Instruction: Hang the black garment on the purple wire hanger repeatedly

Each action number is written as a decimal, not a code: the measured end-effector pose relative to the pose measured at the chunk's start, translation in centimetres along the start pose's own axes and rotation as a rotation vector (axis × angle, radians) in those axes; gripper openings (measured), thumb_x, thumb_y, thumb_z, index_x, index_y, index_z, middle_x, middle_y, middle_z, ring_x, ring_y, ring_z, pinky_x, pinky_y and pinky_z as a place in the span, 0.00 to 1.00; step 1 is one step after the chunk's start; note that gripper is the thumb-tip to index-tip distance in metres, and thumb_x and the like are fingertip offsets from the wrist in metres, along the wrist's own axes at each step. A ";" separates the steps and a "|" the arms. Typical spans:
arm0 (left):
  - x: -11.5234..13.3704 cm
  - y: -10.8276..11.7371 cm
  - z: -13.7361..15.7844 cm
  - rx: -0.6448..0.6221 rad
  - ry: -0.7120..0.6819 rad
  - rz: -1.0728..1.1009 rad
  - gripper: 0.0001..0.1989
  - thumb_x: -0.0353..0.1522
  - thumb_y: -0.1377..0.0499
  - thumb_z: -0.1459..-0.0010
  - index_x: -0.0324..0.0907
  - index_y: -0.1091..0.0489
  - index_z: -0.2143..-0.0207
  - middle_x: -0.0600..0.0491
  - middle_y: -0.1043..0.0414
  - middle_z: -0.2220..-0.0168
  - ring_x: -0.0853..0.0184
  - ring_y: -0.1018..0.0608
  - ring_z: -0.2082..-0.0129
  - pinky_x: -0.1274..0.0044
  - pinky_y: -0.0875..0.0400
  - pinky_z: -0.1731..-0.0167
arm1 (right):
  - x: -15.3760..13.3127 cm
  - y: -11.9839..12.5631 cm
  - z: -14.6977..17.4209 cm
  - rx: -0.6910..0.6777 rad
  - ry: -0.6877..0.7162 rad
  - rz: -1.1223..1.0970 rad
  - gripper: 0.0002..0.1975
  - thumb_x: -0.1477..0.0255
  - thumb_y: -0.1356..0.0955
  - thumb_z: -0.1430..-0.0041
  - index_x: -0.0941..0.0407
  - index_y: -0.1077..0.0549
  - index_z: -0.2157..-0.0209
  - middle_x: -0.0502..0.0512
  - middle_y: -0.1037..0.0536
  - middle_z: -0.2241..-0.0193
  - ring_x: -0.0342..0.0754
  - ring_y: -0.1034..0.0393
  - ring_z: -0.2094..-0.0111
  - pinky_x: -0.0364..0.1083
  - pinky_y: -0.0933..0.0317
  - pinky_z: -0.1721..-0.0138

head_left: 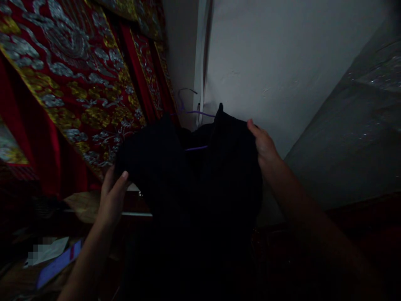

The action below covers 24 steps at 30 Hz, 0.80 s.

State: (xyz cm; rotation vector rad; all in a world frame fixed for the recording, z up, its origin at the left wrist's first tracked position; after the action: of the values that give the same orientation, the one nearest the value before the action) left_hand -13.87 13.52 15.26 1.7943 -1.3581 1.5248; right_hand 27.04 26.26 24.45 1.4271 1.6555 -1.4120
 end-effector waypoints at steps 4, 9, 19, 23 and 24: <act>-5.4 -1.5 3.2 -0.023 0.255 0.066 0.28 0.44 0.29 0.50 0.46 0.29 0.49 0.50 0.23 0.49 0.57 0.23 0.44 0.67 0.30 0.43 | 2.7 2.5 3.5 0.124 -0.089 -0.112 0.16 0.56 0.28 0.43 0.54 0.22 0.60 0.55 0.16 0.62 0.54 0.21 0.52 0.49 0.26 0.50; -10.5 -2.5 8.5 -0.114 0.536 -0.004 0.30 0.44 0.27 0.54 0.38 0.26 0.52 0.44 0.19 0.54 0.55 0.18 0.55 0.70 0.23 0.55 | 5.3 5.6 7.4 0.270 -0.080 -0.101 0.18 0.55 0.27 0.45 0.53 0.22 0.59 0.55 0.17 0.58 0.54 0.23 0.50 0.51 0.27 0.50; -11.0 -0.1 11.4 0.122 0.623 0.157 0.24 0.36 0.26 0.54 0.38 0.26 0.55 0.47 0.17 0.62 0.57 0.16 0.59 0.70 0.21 0.57 | 13.8 6.6 21.4 0.624 0.076 0.270 0.15 0.58 0.30 0.41 0.52 0.26 0.57 0.55 0.23 0.54 0.51 0.28 0.50 0.51 0.34 0.47; -11.5 0.6 11.6 0.087 0.644 0.138 0.25 0.36 0.25 0.56 0.37 0.26 0.56 0.47 0.18 0.61 0.58 0.16 0.61 0.72 0.21 0.60 | 19.4 -1.1 22.9 -0.041 -0.326 0.217 0.24 0.47 0.34 0.40 0.56 0.26 0.62 0.57 0.22 0.66 0.50 0.26 0.68 0.47 0.33 0.68; -11.8 0.8 11.6 0.094 0.652 0.132 0.25 0.36 0.25 0.56 0.37 0.26 0.57 0.47 0.18 0.61 0.58 0.16 0.62 0.72 0.21 0.60 | 19.8 -2.5 22.4 -0.097 -0.327 0.231 0.25 0.47 0.35 0.40 0.56 0.26 0.63 0.55 0.23 0.69 0.48 0.28 0.71 0.45 0.36 0.70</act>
State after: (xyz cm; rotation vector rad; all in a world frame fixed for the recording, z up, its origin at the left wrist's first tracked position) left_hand -7.80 8.53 0.69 1.0993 -1.0956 2.0285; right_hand 13.74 13.20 0.95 1.2138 1.2925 -1.3319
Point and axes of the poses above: each hand's wrist, its own z-axis away from the middle knuckle, its own y-axis out of the back of the hand, x = y × z, the point moved 5 cm from there along -z, towards the middle knuckle
